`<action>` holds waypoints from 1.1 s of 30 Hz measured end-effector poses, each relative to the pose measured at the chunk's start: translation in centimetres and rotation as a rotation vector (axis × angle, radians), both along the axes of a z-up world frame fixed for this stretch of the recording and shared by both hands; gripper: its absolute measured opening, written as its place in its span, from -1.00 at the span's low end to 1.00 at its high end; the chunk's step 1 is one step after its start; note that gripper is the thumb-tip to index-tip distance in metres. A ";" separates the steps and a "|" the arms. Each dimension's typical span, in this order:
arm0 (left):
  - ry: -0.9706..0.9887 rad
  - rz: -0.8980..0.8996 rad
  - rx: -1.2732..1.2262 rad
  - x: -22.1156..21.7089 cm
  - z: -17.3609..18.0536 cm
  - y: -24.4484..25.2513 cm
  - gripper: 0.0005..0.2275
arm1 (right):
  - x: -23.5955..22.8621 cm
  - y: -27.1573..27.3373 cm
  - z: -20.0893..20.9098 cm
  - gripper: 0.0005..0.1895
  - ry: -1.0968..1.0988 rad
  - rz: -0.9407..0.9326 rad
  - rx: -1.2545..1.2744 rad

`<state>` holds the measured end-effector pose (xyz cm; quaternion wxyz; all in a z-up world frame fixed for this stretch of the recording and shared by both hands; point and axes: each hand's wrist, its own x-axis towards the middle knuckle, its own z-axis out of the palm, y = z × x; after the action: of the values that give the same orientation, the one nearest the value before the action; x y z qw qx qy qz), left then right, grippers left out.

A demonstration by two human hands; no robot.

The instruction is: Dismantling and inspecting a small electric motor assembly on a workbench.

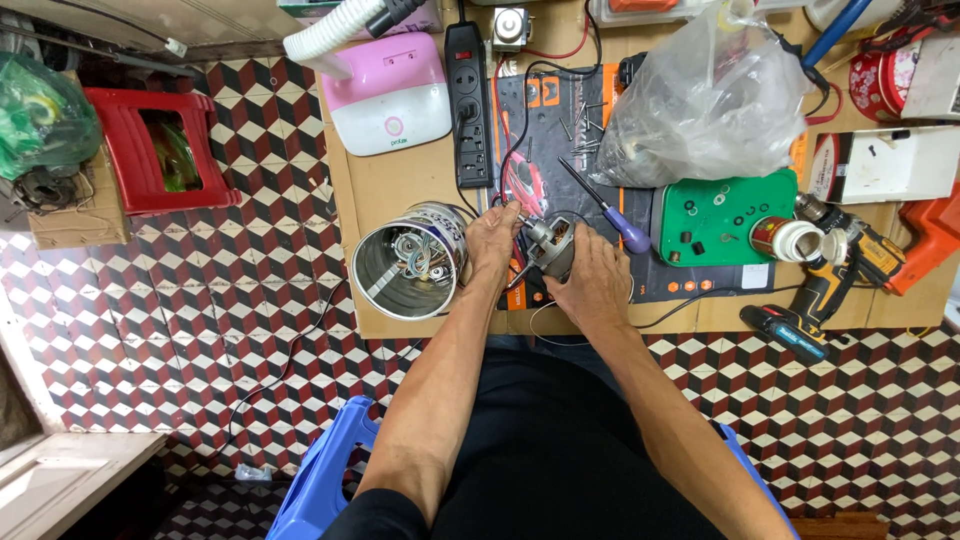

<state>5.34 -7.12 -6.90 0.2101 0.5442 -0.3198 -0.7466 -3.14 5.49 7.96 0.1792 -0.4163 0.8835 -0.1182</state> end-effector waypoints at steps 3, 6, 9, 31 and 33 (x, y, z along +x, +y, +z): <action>-0.124 -0.013 0.011 -0.3 0.5 0.1 -0.77 | 0.1 0.0 -0.1 0.03 -0.007 -0.021 -0.018; -0.226 0.004 -0.005 -1.1 1.9 -0.2 -0.68 | 0.3 0.0 -0.2 0.03 -0.004 -0.024 -0.002; -0.525 -0.010 -0.026 -2.2 5.5 -0.8 -0.57 | 0.2 -0.2 -0.3 0.04 -0.018 -0.030 0.012; -0.489 -0.079 -0.036 -1.9 6.5 -1.5 -0.54 | 0.4 -0.1 0.4 0.07 0.014 -0.007 0.053; -0.457 -0.230 0.048 -1.5 6.7 -2.1 -0.35 | 0.3 -0.3 1.6 0.12 0.002 -0.011 0.071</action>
<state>3.83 -9.17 -0.18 0.0330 0.6637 -0.4009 -0.6307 -2.85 5.14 9.55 0.1925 -0.4048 0.8896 -0.0874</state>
